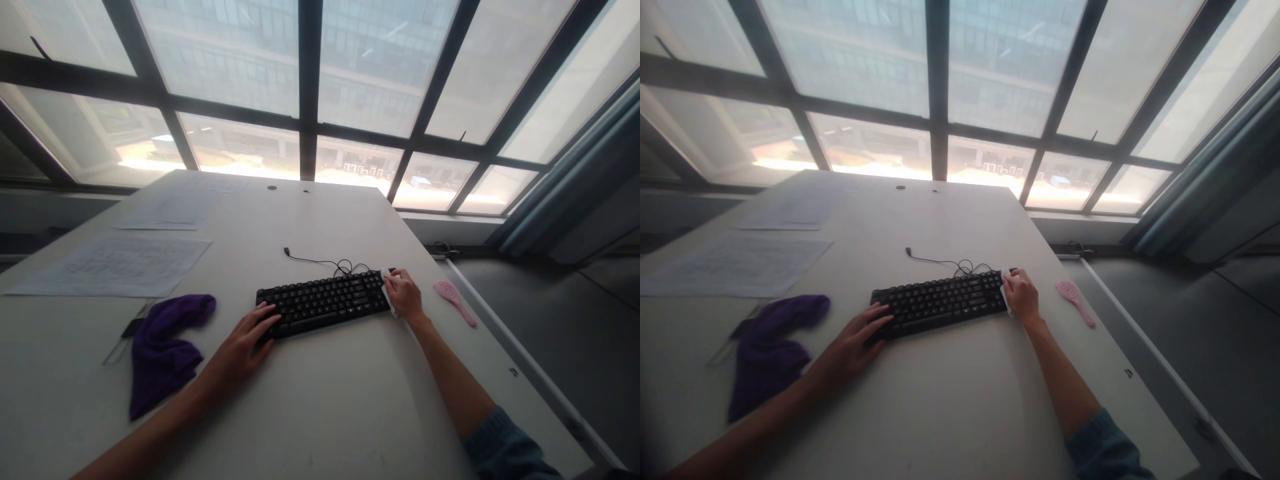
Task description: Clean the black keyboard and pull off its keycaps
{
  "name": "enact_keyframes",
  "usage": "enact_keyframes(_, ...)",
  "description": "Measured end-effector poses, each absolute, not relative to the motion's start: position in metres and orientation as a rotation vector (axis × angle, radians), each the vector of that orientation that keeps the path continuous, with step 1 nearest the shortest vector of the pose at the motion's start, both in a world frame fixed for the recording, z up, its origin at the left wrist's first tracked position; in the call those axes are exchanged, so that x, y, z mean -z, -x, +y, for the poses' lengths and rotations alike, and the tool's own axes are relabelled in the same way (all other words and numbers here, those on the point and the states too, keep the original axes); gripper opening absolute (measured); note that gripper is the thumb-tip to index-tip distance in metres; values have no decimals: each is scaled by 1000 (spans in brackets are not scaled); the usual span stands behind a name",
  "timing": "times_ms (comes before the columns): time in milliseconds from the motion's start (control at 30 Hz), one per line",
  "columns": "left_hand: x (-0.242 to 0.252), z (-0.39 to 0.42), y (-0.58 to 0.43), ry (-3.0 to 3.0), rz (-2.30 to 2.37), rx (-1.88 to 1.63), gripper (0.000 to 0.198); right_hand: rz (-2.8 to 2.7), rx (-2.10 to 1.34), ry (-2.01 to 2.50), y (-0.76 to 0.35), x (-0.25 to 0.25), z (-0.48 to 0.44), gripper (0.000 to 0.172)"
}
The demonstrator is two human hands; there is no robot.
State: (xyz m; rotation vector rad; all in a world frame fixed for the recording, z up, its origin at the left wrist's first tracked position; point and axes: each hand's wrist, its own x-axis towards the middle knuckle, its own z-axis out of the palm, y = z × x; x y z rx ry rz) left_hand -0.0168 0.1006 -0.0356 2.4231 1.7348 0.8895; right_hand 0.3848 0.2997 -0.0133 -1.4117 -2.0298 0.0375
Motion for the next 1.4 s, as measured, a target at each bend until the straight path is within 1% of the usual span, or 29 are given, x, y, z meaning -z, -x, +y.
enact_keyframes(67,35,100,16,-2420,1736,-902,43,-2046,-3,1411,-388,15,299,28)
enact_keyframes(233,35,101,16,-2427,1730,-906,43,-1992,-43,1396,-405,19,307,29)
enact_keyframes(400,39,102,19,-2452,1726,-898,43,-1828,56,1456,-420,20,312,29)
enact_keyframes(533,40,102,20,-2450,1725,-911,44,-1703,122,1346,-417,15,308,32)
enact_keyframes(600,40,102,19,-2448,1724,-927,44,-1735,85,1269,-410,14,304,32)
enact_keyframes(767,40,102,20,-2450,1719,-917,43,-2013,-128,1132,-396,20,301,28)
enact_keyframes(967,41,103,20,-2444,1715,-917,44,-2036,-70,1313,-400,20,301,24)
enact_keyframes(1100,41,102,19,-2446,1717,-917,44,-1984,-73,1376,-405,22,303,25)
enact_keyframes(1233,41,101,20,-2446,1730,-907,44,-1825,17,1447,-415,25,309,27)
enact_keyframes(1300,41,101,20,-2445,1731,-900,45,-1740,65,1444,-419,23,310,28)
enact_keyframes(1400,41,102,20,-2440,1730,-904,45,-1720,75,1328,-416,18,308,29)
